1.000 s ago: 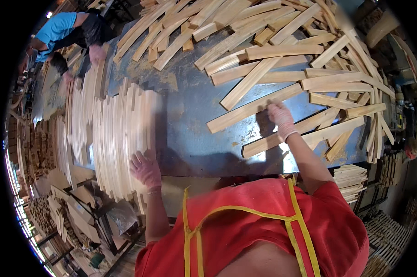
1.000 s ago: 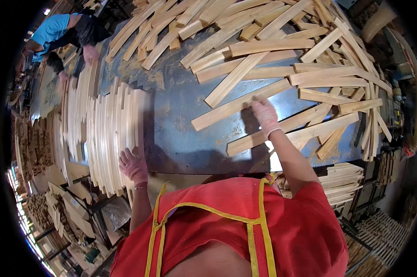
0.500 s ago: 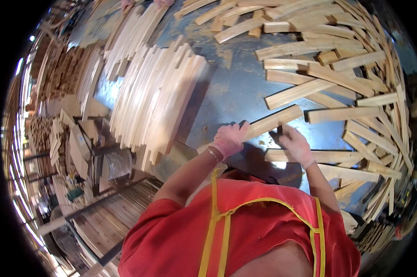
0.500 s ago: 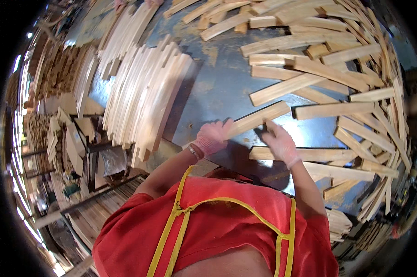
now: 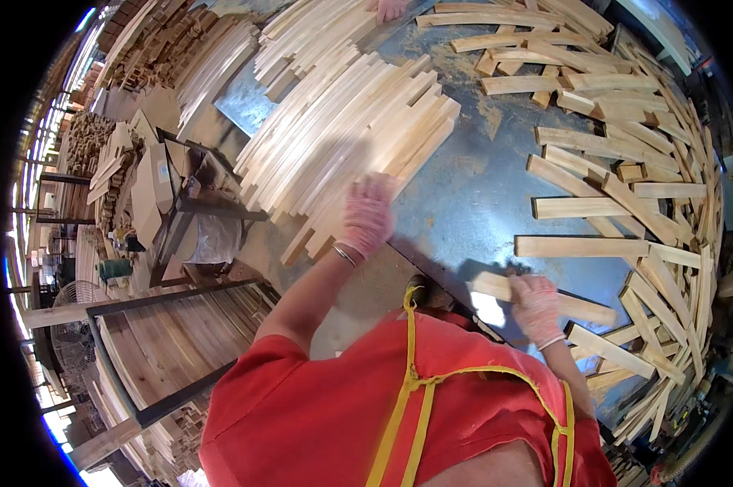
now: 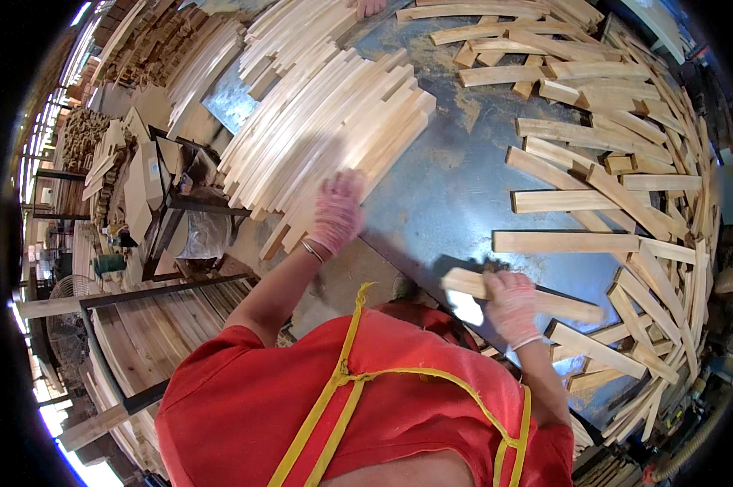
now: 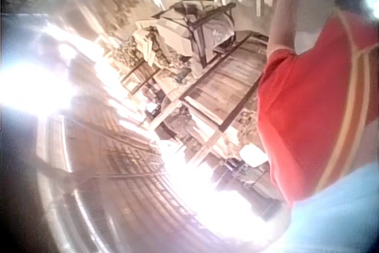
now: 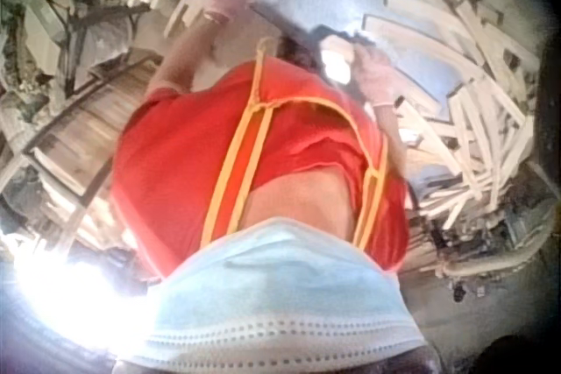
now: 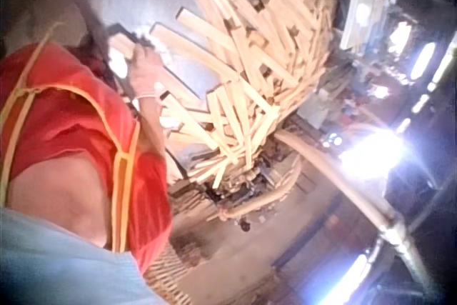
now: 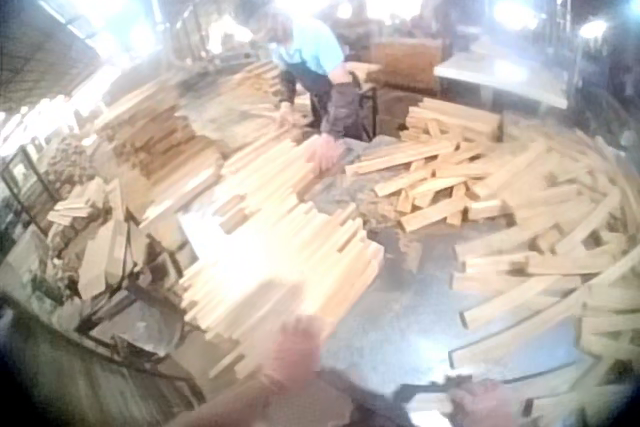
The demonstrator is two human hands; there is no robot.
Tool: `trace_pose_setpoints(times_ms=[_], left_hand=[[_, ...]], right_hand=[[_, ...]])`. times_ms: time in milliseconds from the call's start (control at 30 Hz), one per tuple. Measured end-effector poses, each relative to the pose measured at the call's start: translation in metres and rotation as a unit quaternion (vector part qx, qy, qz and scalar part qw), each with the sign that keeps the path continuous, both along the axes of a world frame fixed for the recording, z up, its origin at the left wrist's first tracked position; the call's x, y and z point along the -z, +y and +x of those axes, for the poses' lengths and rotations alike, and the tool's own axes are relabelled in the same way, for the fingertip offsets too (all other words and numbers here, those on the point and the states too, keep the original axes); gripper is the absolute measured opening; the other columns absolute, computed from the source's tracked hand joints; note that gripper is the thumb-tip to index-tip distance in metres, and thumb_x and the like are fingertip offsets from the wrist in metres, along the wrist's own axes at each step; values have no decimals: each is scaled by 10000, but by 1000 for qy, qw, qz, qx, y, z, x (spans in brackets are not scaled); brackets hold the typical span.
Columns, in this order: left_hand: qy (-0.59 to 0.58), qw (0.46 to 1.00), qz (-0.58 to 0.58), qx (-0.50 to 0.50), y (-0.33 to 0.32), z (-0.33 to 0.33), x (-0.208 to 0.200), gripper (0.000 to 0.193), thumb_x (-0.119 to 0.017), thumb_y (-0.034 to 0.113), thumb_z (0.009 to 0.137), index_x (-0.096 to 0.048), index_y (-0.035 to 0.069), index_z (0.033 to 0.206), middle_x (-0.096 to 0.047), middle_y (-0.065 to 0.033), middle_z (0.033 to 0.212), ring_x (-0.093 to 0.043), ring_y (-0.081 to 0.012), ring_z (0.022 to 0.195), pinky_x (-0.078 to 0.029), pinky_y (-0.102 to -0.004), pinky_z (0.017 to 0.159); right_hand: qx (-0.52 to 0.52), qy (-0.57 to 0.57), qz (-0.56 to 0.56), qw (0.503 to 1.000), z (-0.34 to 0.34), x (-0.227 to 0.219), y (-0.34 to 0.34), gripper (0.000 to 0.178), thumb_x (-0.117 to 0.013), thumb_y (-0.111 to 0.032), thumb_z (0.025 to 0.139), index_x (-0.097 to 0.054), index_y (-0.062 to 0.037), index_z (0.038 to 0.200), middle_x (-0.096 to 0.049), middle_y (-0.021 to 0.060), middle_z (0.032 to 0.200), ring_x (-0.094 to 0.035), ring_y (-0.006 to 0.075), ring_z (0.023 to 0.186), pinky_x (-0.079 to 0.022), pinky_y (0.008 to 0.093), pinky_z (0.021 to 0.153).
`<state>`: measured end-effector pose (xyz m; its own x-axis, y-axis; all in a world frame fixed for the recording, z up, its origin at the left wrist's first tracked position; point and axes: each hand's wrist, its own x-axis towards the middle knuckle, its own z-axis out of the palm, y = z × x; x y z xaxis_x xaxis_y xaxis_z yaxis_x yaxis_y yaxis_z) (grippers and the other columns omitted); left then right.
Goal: The person sorts and stacks light-colored wooden planks on a metal table in a workshop. They pick up planks from a disorganized pile, align them, and place them into a neat stack. The person occasionally moves the stack to a different location on the table.
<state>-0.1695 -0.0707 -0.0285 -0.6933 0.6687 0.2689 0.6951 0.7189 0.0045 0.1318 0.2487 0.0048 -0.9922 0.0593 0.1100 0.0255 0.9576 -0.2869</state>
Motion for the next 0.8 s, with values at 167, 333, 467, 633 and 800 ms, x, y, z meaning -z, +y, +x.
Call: trace_pose_setpoints(times_ms=[167, 333, 467, 633, 800], left_hand=[[-575, 775, -163, 207, 96, 36, -46, 527, -735, 496, 954, -699, 52, 1236, -752, -188, 1139, -681, -280, 991, -534, -418, 897], [-623, 759, -133, 138, 80, 66, -68, 385, -779, 396, 954, -736, 18, 1018, -734, -120, 857, -642, -177, 775, -542, -372, 775], [-646, 762, 15, 42, 31, 81, -66, 243, -844, 207, 856, -797, 72, 1053, -738, -120, 1045, -704, -249, 961, -554, -391, 822], [-266, 956, 71, 104, -34, 80, -16, 302, -808, 103, 800, -786, 143, 1098, -638, -152, 1389, -540, -419, 1375, -433, -572, 1125], [13, 996, -81, -47, -41, 51, 3, 623, -761, 148, 829, -605, 133, 1432, -568, -173, 1469, -506, -409, 1414, -420, -570, 1164]], right_hand=[[-146, 89, -85, 982, -70, -17, -71, 428, -734, -104, 734, -737, -157, 1158, -695, 76, 1126, -676, 322, 1051, -549, 476, 929], [8, 111, -147, 983, -60, -26, 16, 429, -779, -148, 821, -698, -98, 1239, -722, 163, 1245, -665, 412, 1203, -506, 506, 1092], [372, 179, -204, 888, -25, 11, 141, 534, -783, -227, 918, -663, -77, 1416, -667, 205, 1394, -623, 428, 1296, -465, 483, 1169], [402, 74, 42, 912, -46, 64, 190, 666, -805, -263, 871, -604, -84, 1481, -593, 218, 1503, -507, 415, 1441, -407, 491, 1226], [168, -142, 41, 975, -89, 30, 126, 789, -811, -200, 779, -524, -169, 1513, -495, 141, 1579, -438, 419, 1476, -390, 510, 1233]])
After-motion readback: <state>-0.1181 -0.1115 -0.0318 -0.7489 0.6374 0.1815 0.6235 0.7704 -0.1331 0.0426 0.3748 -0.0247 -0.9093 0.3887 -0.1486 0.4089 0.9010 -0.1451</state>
